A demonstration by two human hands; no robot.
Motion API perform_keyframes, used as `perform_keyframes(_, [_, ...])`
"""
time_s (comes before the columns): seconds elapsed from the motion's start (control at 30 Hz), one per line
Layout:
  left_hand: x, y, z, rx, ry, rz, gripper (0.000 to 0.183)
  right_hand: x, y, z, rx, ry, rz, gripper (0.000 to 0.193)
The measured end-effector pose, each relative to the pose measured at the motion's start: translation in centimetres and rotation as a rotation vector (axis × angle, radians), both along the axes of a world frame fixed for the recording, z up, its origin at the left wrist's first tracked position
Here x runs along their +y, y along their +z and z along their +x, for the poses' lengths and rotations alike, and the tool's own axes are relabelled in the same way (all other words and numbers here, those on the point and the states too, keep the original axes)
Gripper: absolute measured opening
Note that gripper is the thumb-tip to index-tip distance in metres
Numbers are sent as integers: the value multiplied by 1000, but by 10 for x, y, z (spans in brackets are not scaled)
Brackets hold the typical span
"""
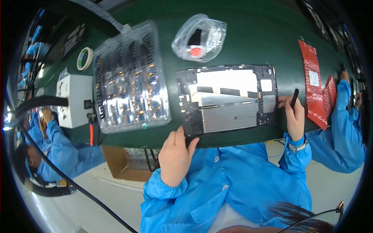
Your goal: The person assembles tablet devices by retrieving small parts and ribbon cables, attaching and pressing them onto tablet frames using tweezers and hands, and placing the assembled tablets onto an upper conveyor shelf.
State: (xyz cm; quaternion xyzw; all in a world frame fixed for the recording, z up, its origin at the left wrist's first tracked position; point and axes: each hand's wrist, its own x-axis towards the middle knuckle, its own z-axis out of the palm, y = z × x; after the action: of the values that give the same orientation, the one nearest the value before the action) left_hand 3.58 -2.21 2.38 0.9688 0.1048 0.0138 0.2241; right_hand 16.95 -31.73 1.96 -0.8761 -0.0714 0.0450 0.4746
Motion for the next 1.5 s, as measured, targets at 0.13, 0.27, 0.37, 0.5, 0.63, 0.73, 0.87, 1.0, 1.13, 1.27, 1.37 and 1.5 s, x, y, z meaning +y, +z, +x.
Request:
perform_keyframes(0.13, [8, 0, -3, -77, 14, 74, 38, 2, 6, -2, 31, 28, 2, 13])
perform_keyframes(0.27, [22, 17, -4, 6, -91, 121, 41, 7, 19, 3, -20, 27, -46, 14])
perform_keyframes(0.37, [61, 49, 3, 19, -69, 160, 32, 0, 27, 5, -123, -28, 3, 10])
perform_keyframes(0.5, [155, 69, 55, -140, 70, 152, 11, 9, 36, -4, -375, -72, 75, 7])
perform_keyframes(0.63, [234, 52, 72, -191, 11, 397, 9, 17, 44, -14, -428, -18, 76, 6])
perform_keyframes(0.73, [242, 42, 77, -95, -24, 514, 9, 13, 42, -15, -398, -11, 100, 7])
perform_keyframes(0.87, [240, 32, 82, -105, -35, 589, 11, 15, 41, -14, -370, -7, 118, 8])
perform_keyframes(1.0, [243, 26, 88, -127, -78, 677, 12, 19, 45, -15, -354, 34, 113, 7])
perform_keyframes(1.13, [249, 19, 90, -141, -120, 688, 13, 24, 46, -14, -327, 46, 98, 7])
perform_keyframes(1.27, [249, 19, 88, -165, -140, 742, 14, 30, 44, -15, -319, 47, 107, 6])
perform_keyframes(1.37, [249, 22, 85, -190, -134, 711, 14, 33, 46, -15, -303, 61, 127, 6])
perform_keyframes(1.5, [244, 32, 77, -190, -29, 577, 13, 37, 47, -14, -290, 70, 135, 5])
